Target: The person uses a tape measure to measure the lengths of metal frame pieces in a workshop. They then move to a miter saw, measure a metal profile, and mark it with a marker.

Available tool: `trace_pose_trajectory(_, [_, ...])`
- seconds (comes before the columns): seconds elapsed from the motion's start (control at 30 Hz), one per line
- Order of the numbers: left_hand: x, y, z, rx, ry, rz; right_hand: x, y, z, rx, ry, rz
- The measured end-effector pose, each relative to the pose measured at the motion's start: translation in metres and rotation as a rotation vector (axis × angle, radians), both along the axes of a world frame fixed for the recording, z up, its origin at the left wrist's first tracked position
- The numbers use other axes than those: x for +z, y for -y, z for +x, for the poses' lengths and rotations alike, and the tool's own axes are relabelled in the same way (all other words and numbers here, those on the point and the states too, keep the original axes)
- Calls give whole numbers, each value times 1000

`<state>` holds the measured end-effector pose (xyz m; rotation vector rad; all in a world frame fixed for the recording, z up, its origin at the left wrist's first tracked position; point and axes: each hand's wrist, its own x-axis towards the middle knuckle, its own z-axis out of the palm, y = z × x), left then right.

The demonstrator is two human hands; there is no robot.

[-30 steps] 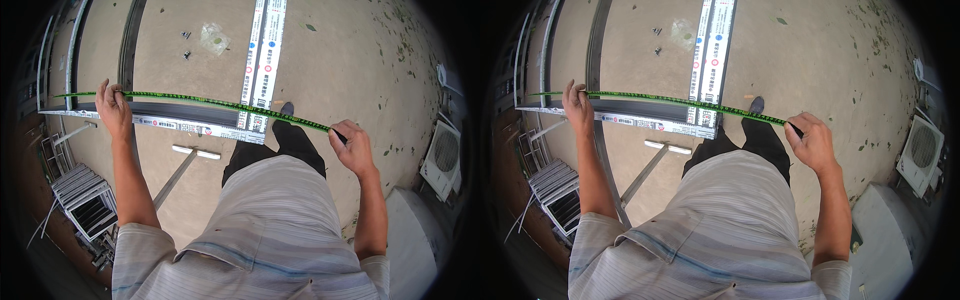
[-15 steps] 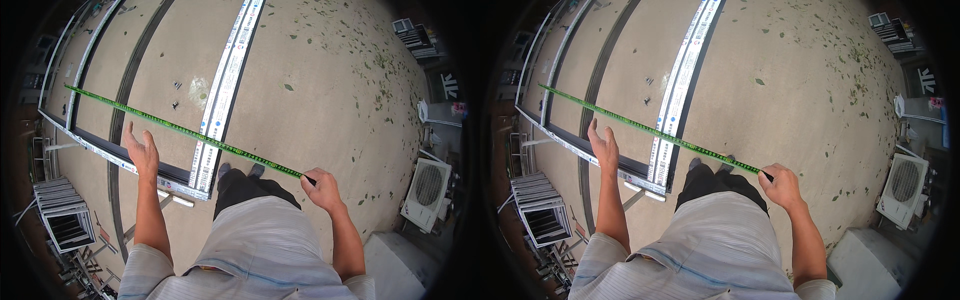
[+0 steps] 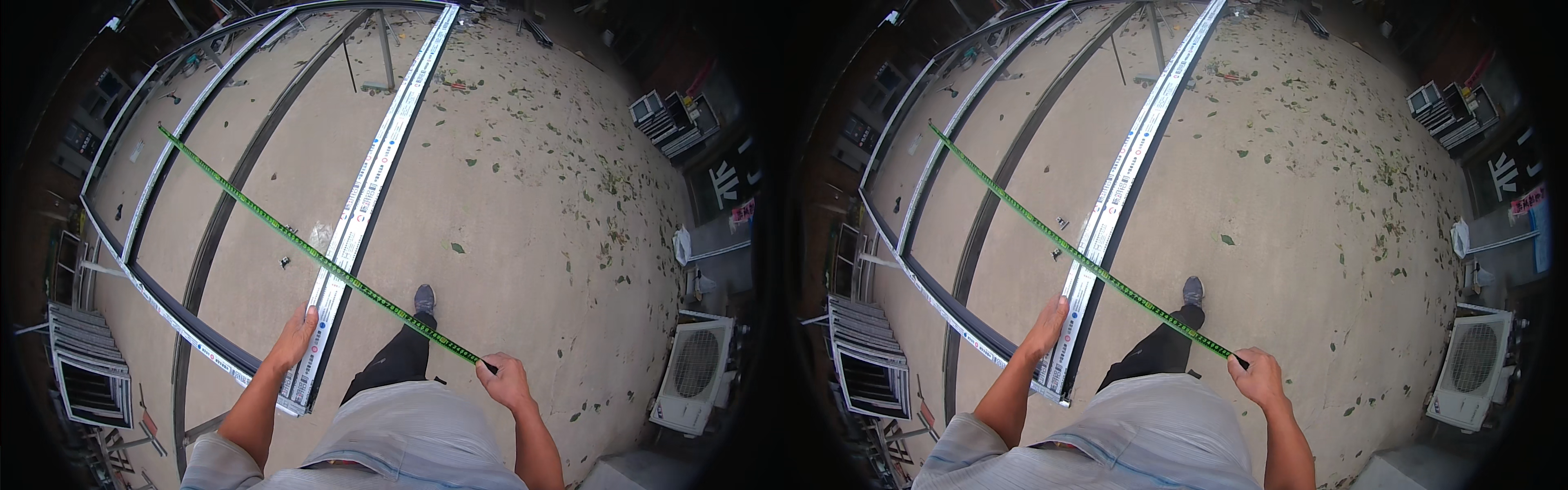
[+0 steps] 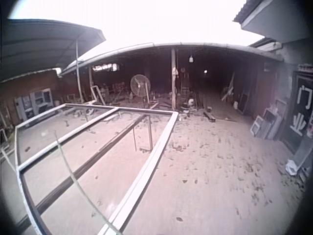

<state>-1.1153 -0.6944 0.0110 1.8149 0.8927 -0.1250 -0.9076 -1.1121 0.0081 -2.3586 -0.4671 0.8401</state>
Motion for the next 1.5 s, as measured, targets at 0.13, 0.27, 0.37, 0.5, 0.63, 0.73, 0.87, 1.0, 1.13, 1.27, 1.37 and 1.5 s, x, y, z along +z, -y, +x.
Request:
trace_pose_trajectory(0.13, [-8,-16,48,4,4,-3,-13,-5,49,-4,29,54])
trace_pose_trajectory(0.27, [-14,-28,112,62,2,28,-22,-13,103,-36,7,94])
trace_pose_trajectory(0.37, [-9,-50,171,53,-14,20,-11,-22,162,19,-5,28])
trace_pose_trajectory(0.5, [-16,-68,202,97,-70,-60,3,-32,220,44,67,-5])
trace_pose_trajectory(0.63, [-12,-62,207,115,-56,-8,-3,-42,258,64,99,28])
trace_pose_trajectory(0.73, [-8,-48,201,149,-44,77,-2,-52,267,112,65,74])
trace_pose_trajectory(0.87, [8,-20,179,220,-87,232,-10,-62,276,221,52,44])
trace_pose_trajectory(1.0, [21,15,125,320,-170,289,-22,-56,261,307,123,82])
trace_pose_trajectory(1.13, [7,46,66,465,-176,388,-30,-45,232,376,172,138])
trace_pose_trajectory(1.27, [10,61,26,524,-155,367,-39,-32,193,392,100,93])
trace_pose_trajectory(1.37, [13,57,7,550,-96,418,-29,-31,164,400,92,47])
trace_pose_trajectory(1.5, [25,35,-7,601,16,578,-21,-26,122,439,199,73])
